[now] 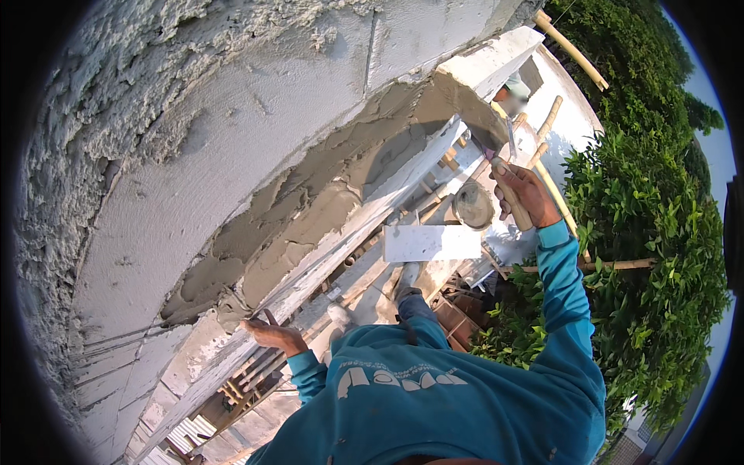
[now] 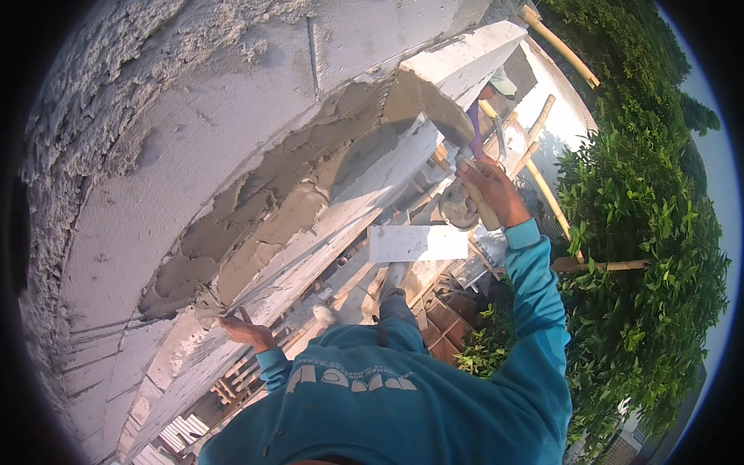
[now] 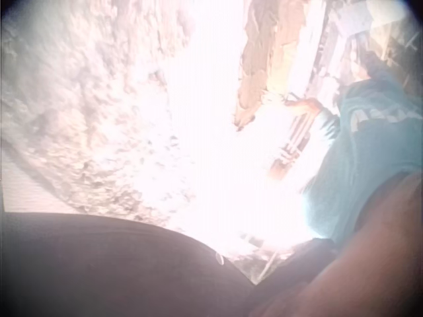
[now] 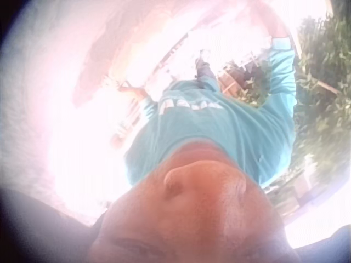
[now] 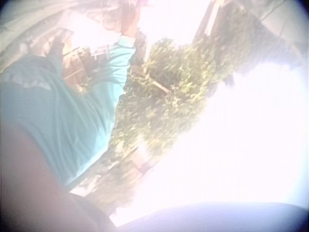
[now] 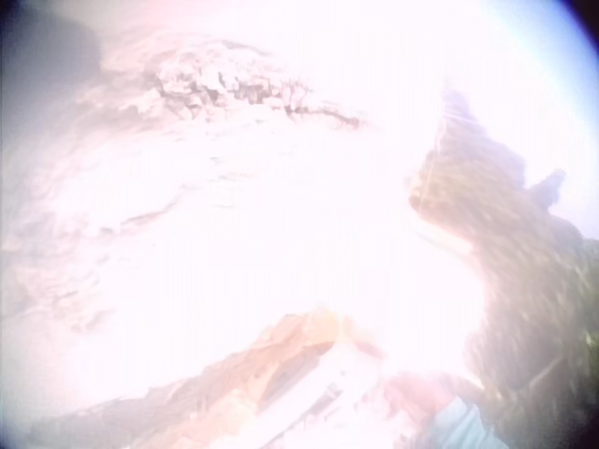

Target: The person applies mortar to a wall using a trowel, spreads it evenly, and places a large rectangular tile onto the mortar. The person presses the tile into place and adjusts its position on the wall.

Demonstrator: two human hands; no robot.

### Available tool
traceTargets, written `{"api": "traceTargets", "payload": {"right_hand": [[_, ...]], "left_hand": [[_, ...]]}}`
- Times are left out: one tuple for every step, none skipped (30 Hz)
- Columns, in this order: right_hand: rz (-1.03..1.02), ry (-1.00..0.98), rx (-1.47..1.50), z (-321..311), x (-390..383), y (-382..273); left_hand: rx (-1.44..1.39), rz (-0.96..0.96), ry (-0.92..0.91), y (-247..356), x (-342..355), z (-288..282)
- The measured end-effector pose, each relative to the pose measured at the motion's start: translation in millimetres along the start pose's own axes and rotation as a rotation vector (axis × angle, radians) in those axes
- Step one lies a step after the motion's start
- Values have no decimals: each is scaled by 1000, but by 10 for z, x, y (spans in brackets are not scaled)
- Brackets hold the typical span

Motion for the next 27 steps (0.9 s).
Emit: {"api": "traceTargets", "payload": {"right_hand": [[-5,18,-5,-8,-40,-56],[-22,31,-5,2,-80,-93],[-54,70,-42,4,-109,-91],[-86,106,-79,24,-146,-65],[-117,144,-121,43,-192,-42],[-167,201,-161,65,-262,-11],[-181,227,-161,129,-298,50],[-197,251,-160,200,-324,116],[-213,282,-163,221,-344,186],[-222,281,-182,258,-293,355],[-141,283,-285,294,-240,548],[-240,349,-454,216,-157,755],[-363,395,-591,241,-97,859],[-484,454,-730,349,-102,838],[-472,463,-733,383,-72,918],[-459,474,-736,432,-41,996],[-444,486,-742,470,-47,1011],[-438,461,-794,518,-1,1069],[-434,466,-814,545,33,1128],[-433,474,-838,566,63,1153],[-431,483,-863,562,85,1163],[-416,485,-883,531,115,1167],[-401,481,-901,516,154,1166],[-387,477,-920,497,188,1161],[-391,484,-900,450,199,1125],[-396,491,-880,401,193,1054],[-401,497,-861,361,173,995]], "left_hand": [[6,-25,-3,-31,27,-10],[32,1,-14,0,-9,7],[17,3,-29,-29,30,-8],[2,7,-42,-95,87,-50],[-14,6,-53,-147,114,-68],[-9,7,-74,-130,92,-58],[1,-6,-80,-117,82,-62],[11,-17,-85,-71,68,-54],[18,-35,-94,-56,44,-29],[40,-63,-100,-61,36,-27],[46,-73,-89,-35,38,-31],[51,-94,-88,-52,-7,12],[55,-106,-81,-48,-8,35],[71,-35,-119,0,-1,31],[61,-50,-95,-26,25,-2],[51,-65,-73,-64,34,-26],[42,-84,-52,-65,39,-30],[47,-117,-58,-88,63,-41],[55,-149,-66,-102,99,-59],[38,-155,-58,-105,91,-55],[21,-162,-50,-113,91,-49],[30,-161,-46,-129,109,-46],[48,-118,-59,-81,98,-33],[67,-76,-72,-40,62,-21],[84,-35,-86,2,27,-6],[81,-41,-95,7,15,-1],[78,-48,-105,11,6,1]]}}
Point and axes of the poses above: each hand's wrist, its own x-axis towards the middle knuckle, its own z-axis out of the palm, y = z × x, the point moved 9 cm from there along x, towards the middle knuckle, and after that the axes turned 5 degrees about y, right-handed, at the moved point
